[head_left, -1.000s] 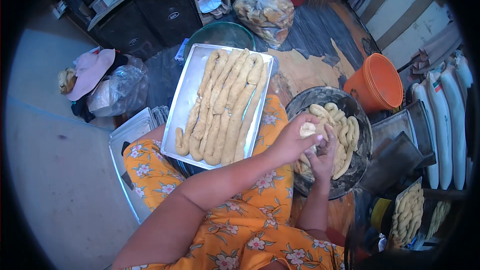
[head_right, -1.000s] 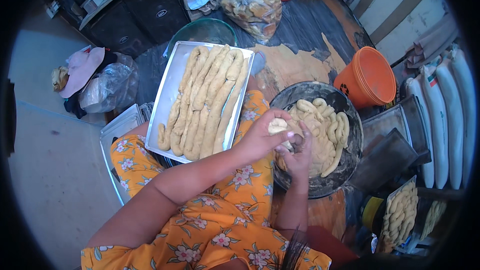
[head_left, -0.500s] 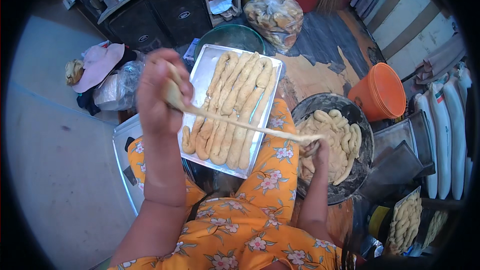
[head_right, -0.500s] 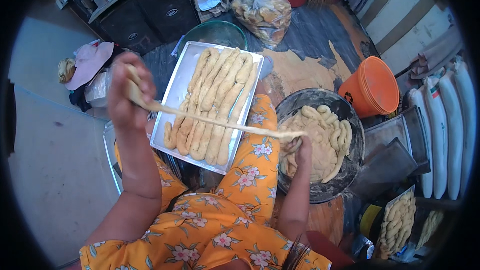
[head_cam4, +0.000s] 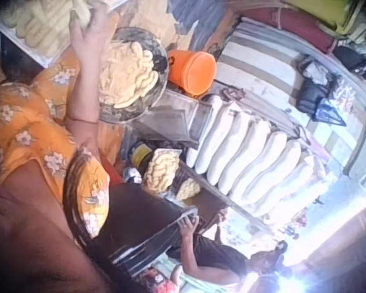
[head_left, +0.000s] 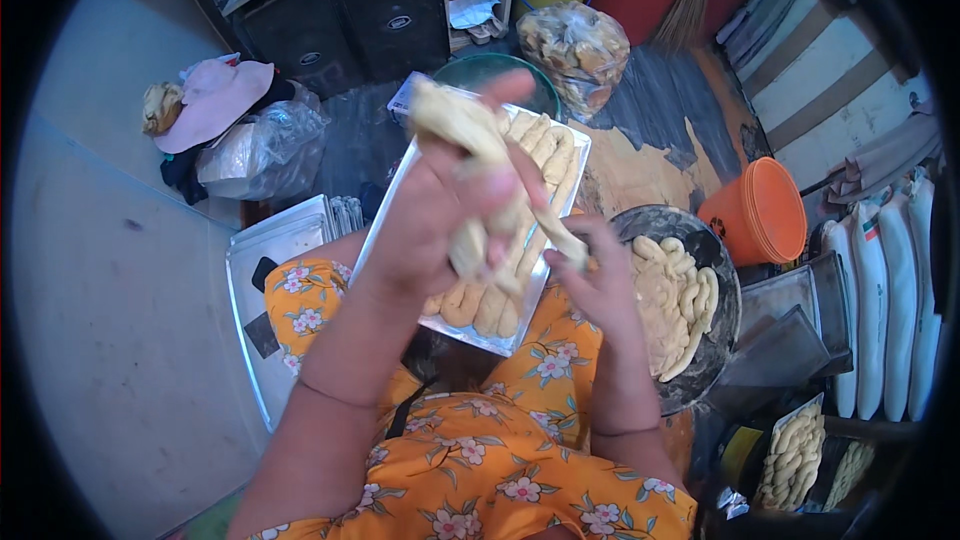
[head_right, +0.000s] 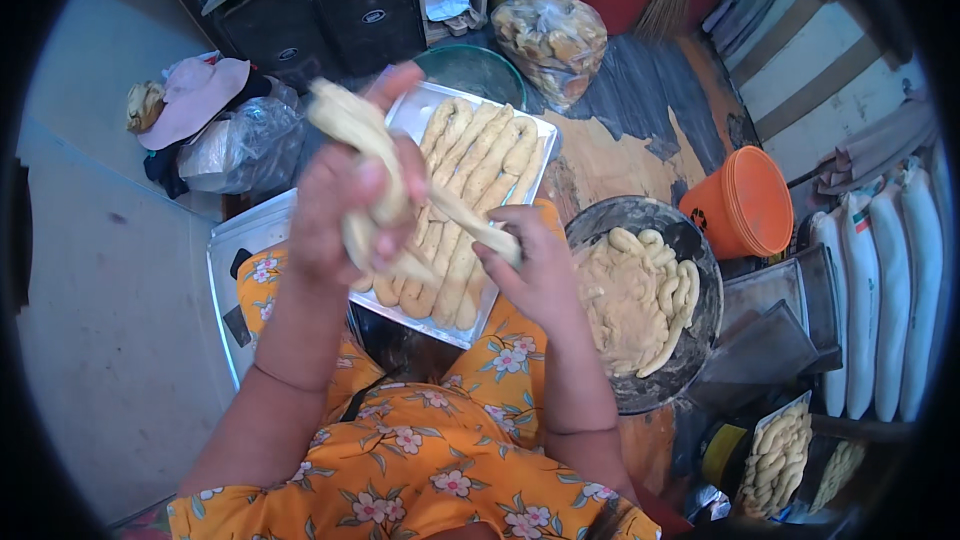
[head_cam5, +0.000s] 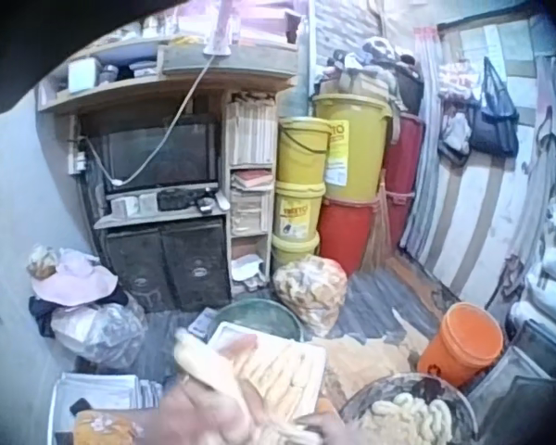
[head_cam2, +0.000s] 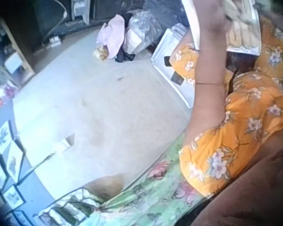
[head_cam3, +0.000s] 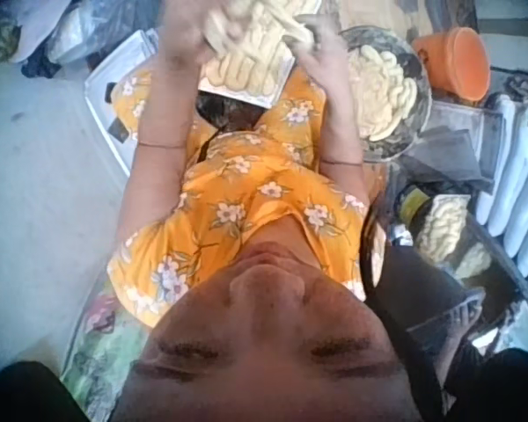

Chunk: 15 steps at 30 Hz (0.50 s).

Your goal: The person shapes dough by hand, taking pieces from a large basin, stretching them into long strips, and arranging them side by side on a metal tray.

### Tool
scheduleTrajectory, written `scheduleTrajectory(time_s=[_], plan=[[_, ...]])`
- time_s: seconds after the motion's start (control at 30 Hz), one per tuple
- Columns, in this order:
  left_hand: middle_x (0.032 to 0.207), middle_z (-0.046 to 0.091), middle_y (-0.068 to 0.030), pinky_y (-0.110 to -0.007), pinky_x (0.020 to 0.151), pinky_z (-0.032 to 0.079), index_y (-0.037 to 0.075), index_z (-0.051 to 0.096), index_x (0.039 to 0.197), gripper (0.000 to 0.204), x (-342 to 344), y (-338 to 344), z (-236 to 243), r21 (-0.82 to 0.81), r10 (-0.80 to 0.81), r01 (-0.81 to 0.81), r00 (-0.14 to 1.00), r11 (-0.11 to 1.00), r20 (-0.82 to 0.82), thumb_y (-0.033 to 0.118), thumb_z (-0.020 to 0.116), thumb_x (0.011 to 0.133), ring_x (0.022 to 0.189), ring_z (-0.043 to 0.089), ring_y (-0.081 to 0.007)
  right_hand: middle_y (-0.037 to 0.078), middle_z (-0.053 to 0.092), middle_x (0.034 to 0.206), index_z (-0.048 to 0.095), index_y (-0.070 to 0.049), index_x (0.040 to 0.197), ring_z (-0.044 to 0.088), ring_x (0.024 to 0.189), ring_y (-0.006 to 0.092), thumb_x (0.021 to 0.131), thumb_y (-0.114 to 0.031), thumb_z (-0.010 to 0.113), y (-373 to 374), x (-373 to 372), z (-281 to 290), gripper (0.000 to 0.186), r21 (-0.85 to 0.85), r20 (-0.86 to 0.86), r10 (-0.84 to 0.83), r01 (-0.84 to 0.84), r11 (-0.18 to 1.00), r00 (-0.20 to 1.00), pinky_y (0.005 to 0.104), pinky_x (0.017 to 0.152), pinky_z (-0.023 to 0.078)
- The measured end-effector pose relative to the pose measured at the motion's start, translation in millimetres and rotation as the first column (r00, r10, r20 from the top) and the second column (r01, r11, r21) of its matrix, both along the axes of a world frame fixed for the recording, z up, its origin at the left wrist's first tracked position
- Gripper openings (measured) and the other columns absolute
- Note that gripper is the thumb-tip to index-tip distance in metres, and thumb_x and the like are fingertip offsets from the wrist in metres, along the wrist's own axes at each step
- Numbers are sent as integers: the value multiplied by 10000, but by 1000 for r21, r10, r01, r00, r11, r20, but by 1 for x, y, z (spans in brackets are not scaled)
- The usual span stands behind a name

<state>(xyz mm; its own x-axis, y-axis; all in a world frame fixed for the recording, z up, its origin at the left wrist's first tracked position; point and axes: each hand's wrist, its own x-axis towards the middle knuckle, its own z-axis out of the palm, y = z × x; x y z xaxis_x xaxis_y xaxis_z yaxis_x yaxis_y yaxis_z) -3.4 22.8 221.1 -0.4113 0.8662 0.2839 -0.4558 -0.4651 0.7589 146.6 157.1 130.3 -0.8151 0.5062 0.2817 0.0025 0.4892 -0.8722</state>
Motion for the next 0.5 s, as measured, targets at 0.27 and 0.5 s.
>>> scheduleTrajectory(time_s=[0.27,0.5], plan=[[1015,602,-30,-254,506,517,149,513,1204,301,-161,-32,88,77,387,-379,910,922,-149,287,558,940,748,595,-97,157,608,814,534,-23,1075,610,734,249,869,-199,644,-14,-42,-94,293,-88,339,351,-342,936,873,355,679,491],[1049,663,-148,-196,482,449,75,429,1266,387,-213,41,45,-300,315,-537,772,788,-553,218,549,926,632,575,-98,122,558,998,280,-36,1358,600,861,194,902,-97,579,-86,-139,-88,550,-798,-130,327,-294,525,936,324,809,502]])
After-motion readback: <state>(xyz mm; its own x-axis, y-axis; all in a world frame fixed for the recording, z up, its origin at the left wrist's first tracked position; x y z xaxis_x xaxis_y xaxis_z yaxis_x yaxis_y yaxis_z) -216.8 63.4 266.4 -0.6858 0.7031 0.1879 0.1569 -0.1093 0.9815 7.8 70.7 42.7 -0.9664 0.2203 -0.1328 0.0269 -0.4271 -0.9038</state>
